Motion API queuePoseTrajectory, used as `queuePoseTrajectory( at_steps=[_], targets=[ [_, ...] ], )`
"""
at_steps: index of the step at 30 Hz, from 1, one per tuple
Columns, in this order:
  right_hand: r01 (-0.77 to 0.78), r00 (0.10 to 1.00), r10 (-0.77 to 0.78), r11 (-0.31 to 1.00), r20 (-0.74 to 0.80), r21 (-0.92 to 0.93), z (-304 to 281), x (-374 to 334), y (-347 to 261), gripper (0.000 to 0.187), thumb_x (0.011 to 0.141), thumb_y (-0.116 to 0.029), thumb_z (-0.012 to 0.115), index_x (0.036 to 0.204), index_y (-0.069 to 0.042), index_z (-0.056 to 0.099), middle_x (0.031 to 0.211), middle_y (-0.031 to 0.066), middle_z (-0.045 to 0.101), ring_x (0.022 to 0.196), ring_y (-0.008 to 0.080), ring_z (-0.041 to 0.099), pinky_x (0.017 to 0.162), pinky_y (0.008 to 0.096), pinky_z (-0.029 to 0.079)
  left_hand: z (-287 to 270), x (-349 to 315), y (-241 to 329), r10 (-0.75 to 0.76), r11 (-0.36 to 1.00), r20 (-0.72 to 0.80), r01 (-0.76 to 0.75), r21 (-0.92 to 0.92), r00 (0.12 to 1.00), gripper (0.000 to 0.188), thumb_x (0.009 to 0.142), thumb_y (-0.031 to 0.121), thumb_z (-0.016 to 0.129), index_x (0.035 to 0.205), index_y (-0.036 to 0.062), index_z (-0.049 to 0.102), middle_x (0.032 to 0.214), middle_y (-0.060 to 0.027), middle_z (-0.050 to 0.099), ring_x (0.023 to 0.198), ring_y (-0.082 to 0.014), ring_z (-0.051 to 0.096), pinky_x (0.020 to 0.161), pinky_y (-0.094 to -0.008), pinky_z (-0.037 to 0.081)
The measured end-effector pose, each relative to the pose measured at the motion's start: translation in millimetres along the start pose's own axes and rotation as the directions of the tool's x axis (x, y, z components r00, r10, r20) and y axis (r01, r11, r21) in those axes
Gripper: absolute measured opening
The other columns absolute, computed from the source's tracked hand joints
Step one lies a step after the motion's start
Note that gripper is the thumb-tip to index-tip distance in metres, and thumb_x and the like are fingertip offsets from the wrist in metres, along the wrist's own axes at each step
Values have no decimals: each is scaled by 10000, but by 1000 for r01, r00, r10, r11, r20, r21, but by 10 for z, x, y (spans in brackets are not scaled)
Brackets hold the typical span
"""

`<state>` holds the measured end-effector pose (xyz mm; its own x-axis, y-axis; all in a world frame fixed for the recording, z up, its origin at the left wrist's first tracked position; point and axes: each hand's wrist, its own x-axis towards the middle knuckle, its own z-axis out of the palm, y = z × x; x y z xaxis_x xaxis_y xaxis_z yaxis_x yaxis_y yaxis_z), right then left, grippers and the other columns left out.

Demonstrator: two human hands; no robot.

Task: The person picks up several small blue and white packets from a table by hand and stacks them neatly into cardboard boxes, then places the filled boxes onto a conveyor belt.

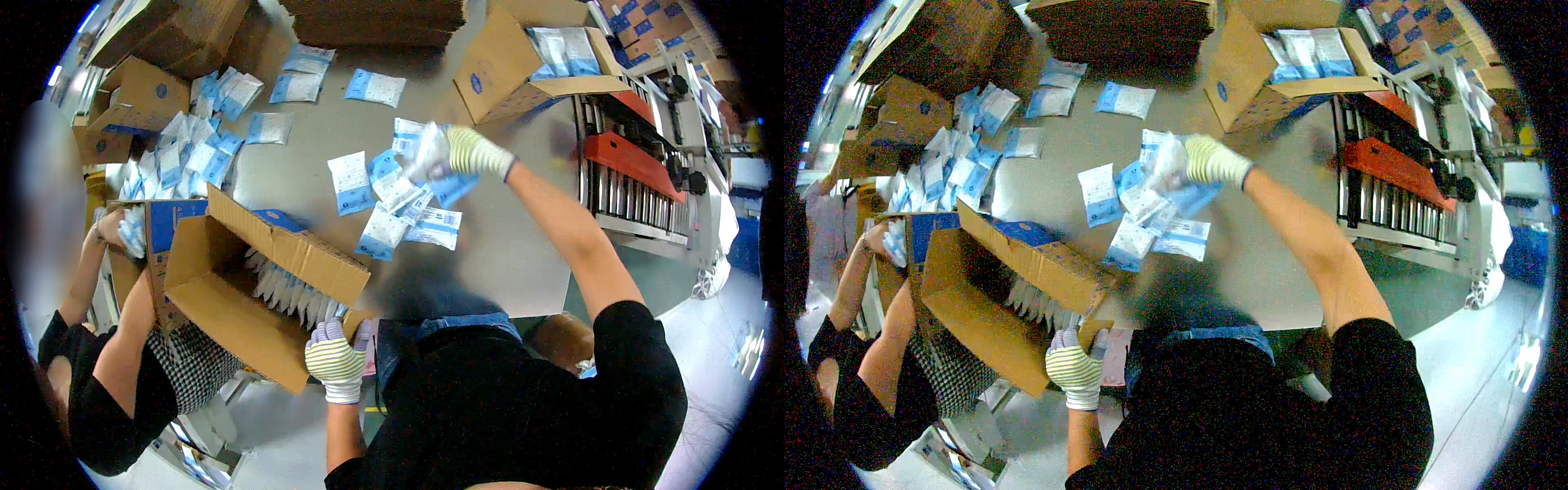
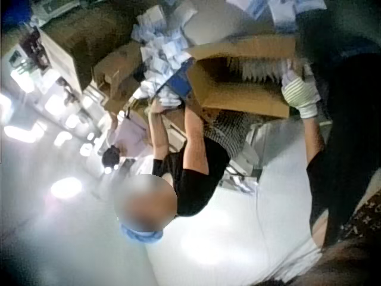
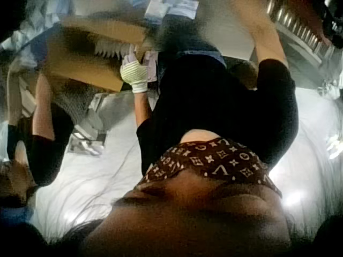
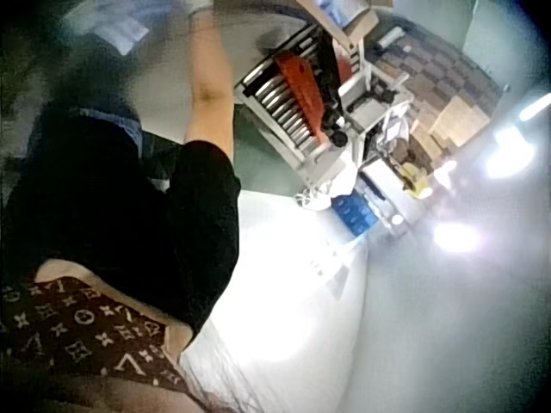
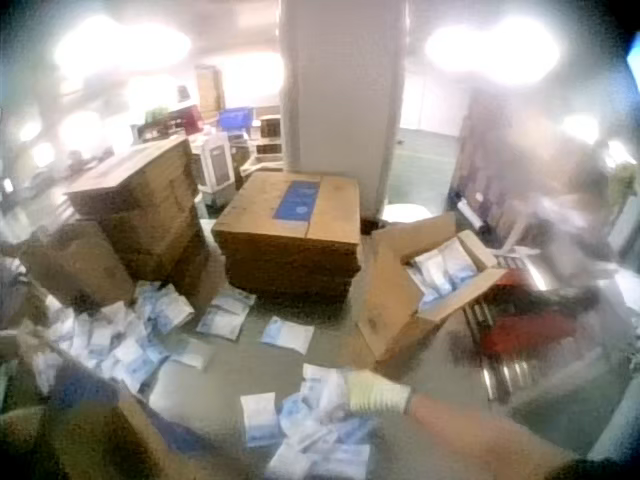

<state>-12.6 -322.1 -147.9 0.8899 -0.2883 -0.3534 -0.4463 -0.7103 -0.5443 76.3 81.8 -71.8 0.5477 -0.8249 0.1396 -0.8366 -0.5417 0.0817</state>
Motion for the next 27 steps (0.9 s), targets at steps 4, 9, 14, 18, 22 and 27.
queuePoseTrajectory(
  at_steps=[4,9,14,18,22,27],
  targets=[
    [-94,994,75,955,76,281,77,687,492,552,614,-450,768,943,-18,675,816,137,689,785,284,658,755,383,510,-25,74,55,-16,999,24,17,-37,1000,423,718,452,707,840,65,588,697,-93,562,636,-268,559,566,-379,418],
    [-159,934,225,957,276,-243,310,735,397,751,576,-531,752,1121,-34,606,1080,189,635,998,329,611,859,418,476,9,-21,-12,-48,993,0,47,-111,999,379,724,406,717,835,71,579,713,-80,572,633,-266,557,568,-385,413],
    [-162,975,221,783,24,-601,456,-32,-440,712,661,-604,669,1147,-94,568,1134,144,580,1133,306,495,948,427,390,-25,46,-25,-14,986,72,26,-163,997,346,767,391,677,786,69,551,705,-89,565,637,-259,569,549,-381,427],
    [-113,951,260,797,167,-594,931,-273,-295,637,705,-589,629,1127,-113,613,1106,178,615,1073,293,565,992,430,371,-53,25,21,13,974,81,6,-224,997,307,799,358,647,765,69,548,695,-99,563,630,-267,564,564,-377,445],
    [295,952,-305,926,-7,-233,668,40,450,344,769,-387,605,1000,-141,672,964,116,668,882,268,633,789,370,506,-32,-10,248,77,973,102,-53,-223,992,306,806,378,630,811,79,563,740,-82,571,686,-231,570,582,-357,447],
    [621,759,-539,768,-364,159,-495,-193,-1456,301,796,-286,662,1034,-103,664,1079,67,658,914,242,641,836,359,493,89,-121,366,74,966,60,-57,-251,995,295,801,365,637,820,90,534,715,-70,549,665,-224,557,560,-358,439]
  ],
)
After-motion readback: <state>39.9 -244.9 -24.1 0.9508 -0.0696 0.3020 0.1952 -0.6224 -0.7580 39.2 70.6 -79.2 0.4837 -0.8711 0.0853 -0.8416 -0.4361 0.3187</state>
